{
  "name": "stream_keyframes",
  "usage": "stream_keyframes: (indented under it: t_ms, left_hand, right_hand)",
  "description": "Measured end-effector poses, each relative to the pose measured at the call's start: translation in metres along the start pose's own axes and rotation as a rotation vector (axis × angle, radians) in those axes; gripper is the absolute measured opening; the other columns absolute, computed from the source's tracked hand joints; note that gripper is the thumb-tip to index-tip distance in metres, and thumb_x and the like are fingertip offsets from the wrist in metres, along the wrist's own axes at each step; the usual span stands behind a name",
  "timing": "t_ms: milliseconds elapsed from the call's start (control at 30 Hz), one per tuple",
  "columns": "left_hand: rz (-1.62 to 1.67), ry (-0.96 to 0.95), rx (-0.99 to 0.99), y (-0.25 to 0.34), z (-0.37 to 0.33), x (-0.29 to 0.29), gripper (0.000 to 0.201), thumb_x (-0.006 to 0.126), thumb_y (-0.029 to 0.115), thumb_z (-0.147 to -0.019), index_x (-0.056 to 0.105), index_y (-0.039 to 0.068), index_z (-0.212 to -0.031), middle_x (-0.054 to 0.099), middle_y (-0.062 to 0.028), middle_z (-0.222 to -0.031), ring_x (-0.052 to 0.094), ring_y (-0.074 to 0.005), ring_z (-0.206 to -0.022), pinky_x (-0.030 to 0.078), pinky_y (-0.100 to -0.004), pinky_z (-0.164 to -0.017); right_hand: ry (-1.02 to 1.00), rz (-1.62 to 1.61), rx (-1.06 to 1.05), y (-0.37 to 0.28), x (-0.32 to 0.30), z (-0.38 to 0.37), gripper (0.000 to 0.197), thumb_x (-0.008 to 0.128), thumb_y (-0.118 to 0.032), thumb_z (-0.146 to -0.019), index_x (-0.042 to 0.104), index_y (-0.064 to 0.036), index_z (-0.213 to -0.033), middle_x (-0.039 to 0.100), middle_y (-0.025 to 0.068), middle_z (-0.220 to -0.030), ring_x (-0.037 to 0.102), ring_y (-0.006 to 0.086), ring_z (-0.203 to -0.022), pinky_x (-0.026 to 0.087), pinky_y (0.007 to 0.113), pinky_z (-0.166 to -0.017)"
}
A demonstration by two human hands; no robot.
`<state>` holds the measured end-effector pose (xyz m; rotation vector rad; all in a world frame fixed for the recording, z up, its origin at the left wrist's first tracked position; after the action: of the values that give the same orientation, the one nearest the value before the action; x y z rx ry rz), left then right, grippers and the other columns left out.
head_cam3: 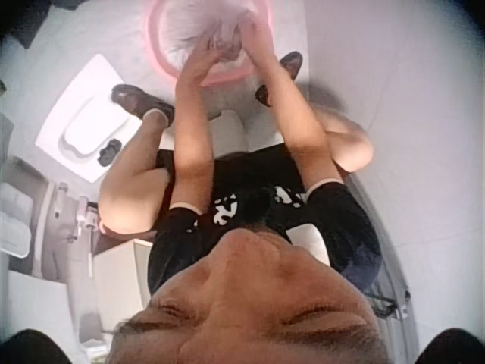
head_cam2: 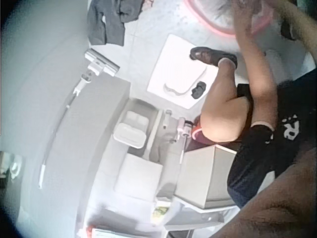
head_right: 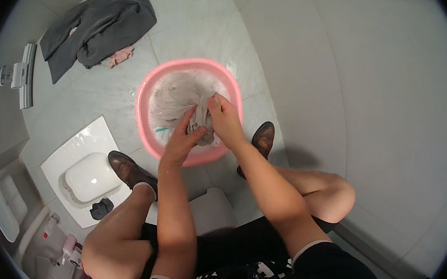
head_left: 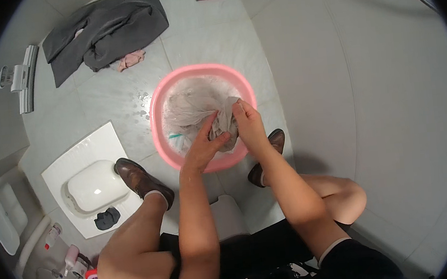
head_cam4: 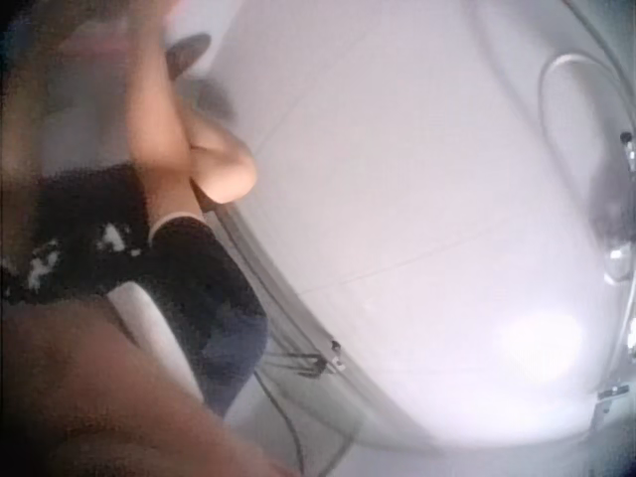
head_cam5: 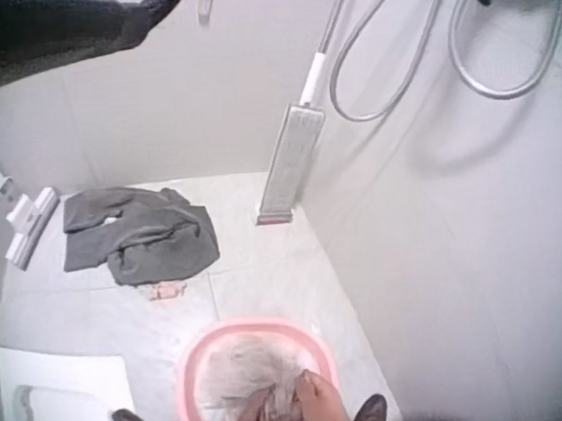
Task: The person hand-washes a white shirt in a pink basin with soapy water, scrubbing the fabric with a small turquoise brush and turning the garment over to wash different parts.
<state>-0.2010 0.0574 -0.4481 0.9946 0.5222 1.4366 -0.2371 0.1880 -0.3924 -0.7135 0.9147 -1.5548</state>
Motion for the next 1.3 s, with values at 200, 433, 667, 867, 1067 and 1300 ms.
stream_keyframes:
  t_ms: [200,433,667,867,1067,1300]
  left_hand:
    - [-0.261,0.267,0.089,0.092,0.023,-0.051,0.026,0.057,0.018,-0.092,0.066,0.003,-0.111,0.066,-0.0156,-0.090,0.061,-0.0196,-0.086,0.047,-0.0330,-0.080]
    - [-0.432,0.313,0.307,0.252,0.077,-0.059,0.021,0.055,0.019,-0.092,0.064,0.002,-0.100,0.062,-0.0062,-0.079,0.057,-0.0140,-0.065,0.046,-0.0284,-0.055]
    - [-0.659,0.247,0.306,0.369,0.153,-0.035,0.023,0.054,0.021,-0.093,0.061,0.000,-0.096,0.062,-0.0089,-0.083,0.061,-0.0176,-0.065,0.052,-0.0309,-0.049]
    - [-0.690,0.320,0.507,0.449,0.209,-0.016,0.033,0.058,0.032,-0.090,0.064,0.003,-0.104,0.063,-0.0061,-0.087,0.057,-0.0131,-0.073,0.045,-0.0259,-0.054]
    - [-0.845,0.198,0.402,0.421,0.206,-0.001,0.071,0.067,0.061,-0.079,0.062,-0.003,-0.107,0.062,-0.0079,-0.086,0.057,-0.0130,-0.068,0.045,-0.0254,-0.048]
    - [-1.291,-0.015,0.335,0.321,0.130,0.027,0.038,0.067,0.026,-0.080,0.065,-0.006,-0.101,0.066,-0.0222,-0.084,0.065,-0.0295,-0.071,0.052,-0.0379,-0.061]
  right_hand:
    - [0.040,0.291,-0.173,-0.071,-0.031,0.022,0.024,0.060,-0.024,-0.094,0.066,-0.0016,-0.099,0.062,-0.0004,-0.081,0.054,0.0079,-0.076,0.046,0.025,-0.066]
    - [-0.191,0.707,-0.486,-0.187,-0.019,0.090,0.028,0.070,-0.027,-0.084,0.065,-0.0041,-0.100,0.065,0.0082,-0.093,0.060,0.0190,-0.085,0.049,0.032,-0.075]
    - [-0.362,1.061,-1.105,-0.275,-0.025,0.162,0.043,0.063,-0.001,-0.079,0.051,-0.0107,-0.119,0.055,0.0104,-0.112,0.058,0.0287,-0.100,0.051,0.040,-0.081]
    - [-0.070,1.076,-1.275,-0.349,-0.052,0.195,0.046,0.059,0.001,-0.076,0.048,-0.0075,-0.120,0.059,0.0143,-0.108,0.059,0.0339,-0.095,0.050,0.040,-0.081]
    - [0.097,0.983,-0.811,-0.326,-0.092,0.124,0.028,0.048,-0.023,-0.091,0.059,-0.0015,-0.106,0.066,0.0168,-0.085,0.063,0.0251,-0.079,0.049,0.036,-0.073]
    - [-0.086,0.285,-0.014,-0.181,-0.074,0.079,0.048,0.034,-0.038,-0.098,0.048,-0.0048,-0.130,0.058,0.0126,-0.115,0.058,0.0226,-0.099,0.050,0.042,-0.080]
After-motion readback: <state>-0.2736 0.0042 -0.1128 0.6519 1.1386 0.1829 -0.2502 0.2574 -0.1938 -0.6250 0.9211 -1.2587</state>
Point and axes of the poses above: each hand's wrist, its own z-axis away from the middle knuckle, its own x-axis out of the palm, y = z × x, the point moved 9 cm from there along -z, towards the middle knuckle
